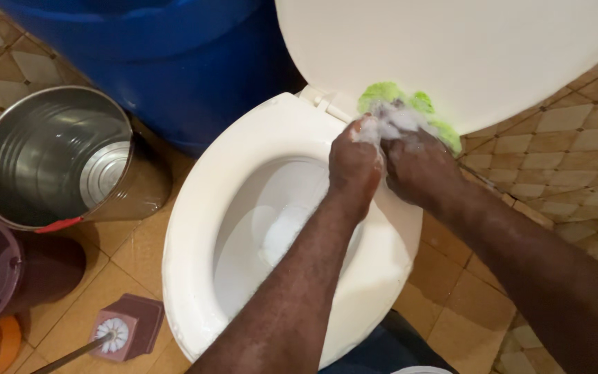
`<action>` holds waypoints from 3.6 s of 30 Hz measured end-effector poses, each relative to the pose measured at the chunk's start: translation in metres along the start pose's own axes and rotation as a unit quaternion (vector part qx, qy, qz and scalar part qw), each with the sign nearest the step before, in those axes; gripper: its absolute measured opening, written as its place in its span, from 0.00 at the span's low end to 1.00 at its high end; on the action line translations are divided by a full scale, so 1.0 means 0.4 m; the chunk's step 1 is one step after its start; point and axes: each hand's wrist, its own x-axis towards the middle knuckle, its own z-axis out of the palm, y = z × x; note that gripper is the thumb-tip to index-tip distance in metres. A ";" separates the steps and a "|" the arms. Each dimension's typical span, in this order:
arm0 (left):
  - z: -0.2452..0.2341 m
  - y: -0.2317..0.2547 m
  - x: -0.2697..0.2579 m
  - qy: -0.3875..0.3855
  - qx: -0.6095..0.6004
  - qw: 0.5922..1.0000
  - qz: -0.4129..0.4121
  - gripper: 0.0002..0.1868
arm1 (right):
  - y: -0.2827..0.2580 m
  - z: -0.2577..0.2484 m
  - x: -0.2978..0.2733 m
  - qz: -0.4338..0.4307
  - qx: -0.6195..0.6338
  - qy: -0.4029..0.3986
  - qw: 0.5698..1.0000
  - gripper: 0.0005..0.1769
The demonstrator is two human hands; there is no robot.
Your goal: The person scrubs the toilet seat and lid with a soapy green sponge, then rinses the surfaces with water from a plastic scoop. The person repeatedly wipes the seat and lid, generating foam, and finally pours water to rinse off the soap.
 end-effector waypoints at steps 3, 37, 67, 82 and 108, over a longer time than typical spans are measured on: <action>0.010 0.020 -0.006 -0.018 0.001 1.000 -0.018 0.31 | 0.016 -0.002 -0.022 0.037 -0.020 -0.045 0.998 0.15; -0.021 0.001 0.021 0.017 0.405 0.901 0.155 0.31 | 0.070 0.025 0.007 0.000 0.037 0.018 0.999 0.16; -0.039 -0.002 0.027 0.044 0.458 0.863 0.209 0.26 | 0.000 0.018 0.067 -0.126 0.056 0.042 0.990 0.10; -0.059 0.038 0.008 -0.014 0.521 0.838 0.160 0.18 | -0.042 0.010 0.022 0.007 0.115 -0.039 0.993 0.14; -0.096 0.076 0.064 -0.004 0.572 0.798 0.190 0.20 | -0.045 0.029 0.155 -0.094 0.036 0.029 0.995 0.12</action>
